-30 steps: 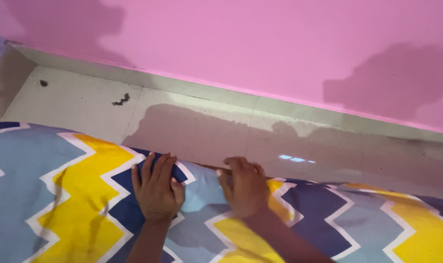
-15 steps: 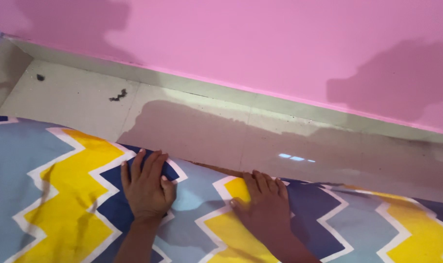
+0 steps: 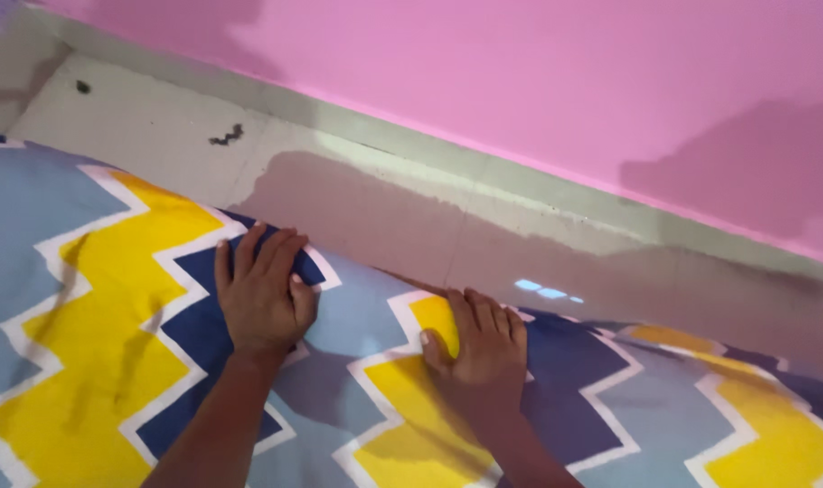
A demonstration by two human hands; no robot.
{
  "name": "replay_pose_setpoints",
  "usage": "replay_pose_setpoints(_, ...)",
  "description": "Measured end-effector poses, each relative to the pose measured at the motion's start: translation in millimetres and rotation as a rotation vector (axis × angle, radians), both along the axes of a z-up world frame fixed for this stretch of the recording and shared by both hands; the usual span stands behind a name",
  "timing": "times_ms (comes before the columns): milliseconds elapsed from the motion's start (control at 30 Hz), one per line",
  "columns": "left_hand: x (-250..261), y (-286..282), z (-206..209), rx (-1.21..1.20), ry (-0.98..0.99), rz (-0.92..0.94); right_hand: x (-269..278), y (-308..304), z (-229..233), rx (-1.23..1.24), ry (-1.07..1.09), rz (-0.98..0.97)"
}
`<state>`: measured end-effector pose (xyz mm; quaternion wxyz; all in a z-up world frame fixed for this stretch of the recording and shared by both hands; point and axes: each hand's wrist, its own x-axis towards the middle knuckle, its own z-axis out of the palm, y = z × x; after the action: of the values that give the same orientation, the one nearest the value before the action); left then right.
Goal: The person tucks the edges of a patterned bedsheet under the mattress and smooths out the surface by hand.
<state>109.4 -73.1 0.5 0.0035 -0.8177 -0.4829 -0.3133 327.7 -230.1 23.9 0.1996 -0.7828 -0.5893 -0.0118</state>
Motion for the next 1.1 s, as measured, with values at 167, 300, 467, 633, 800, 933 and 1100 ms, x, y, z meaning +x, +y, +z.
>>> replay_pose_setpoints(167,-1.9,-2.2,-2.7,-0.01,0.018,0.008,1.0,1.5,-5.2,-0.011,-0.001,-0.031)
replay_pose_setpoints(300,0.4,0.3,-4.5,0.005,0.0,0.01,3.8,5.4,-6.9,-0.027,-0.009,-0.054)
replay_pose_setpoints(467,-3.2,1.5,-4.8,-0.021,0.033,0.005,0.3,3.9,-2.8,0.003,0.032,-0.061)
replay_pose_setpoints(633,-5.2,2.1,-6.8,-0.054,0.044,-0.001,-0.8,5.3,-4.0,0.001,0.004,-0.064)
replay_pose_setpoints(800,-7.0,1.4,-6.5,-0.043,0.01,-0.021,0.1,4.3,-6.0,0.02,0.009,-0.041)
replay_pose_setpoints(933,-5.6,0.2,-4.1,-0.035,-0.037,-0.032,0.3,6.8,-4.6,0.049,0.042,-0.047)
replay_pose_setpoints(1100,-4.5,-2.6,-0.4,-0.067,-0.005,-0.02,3.2,4.6,-4.1,0.048,0.03,-0.025)
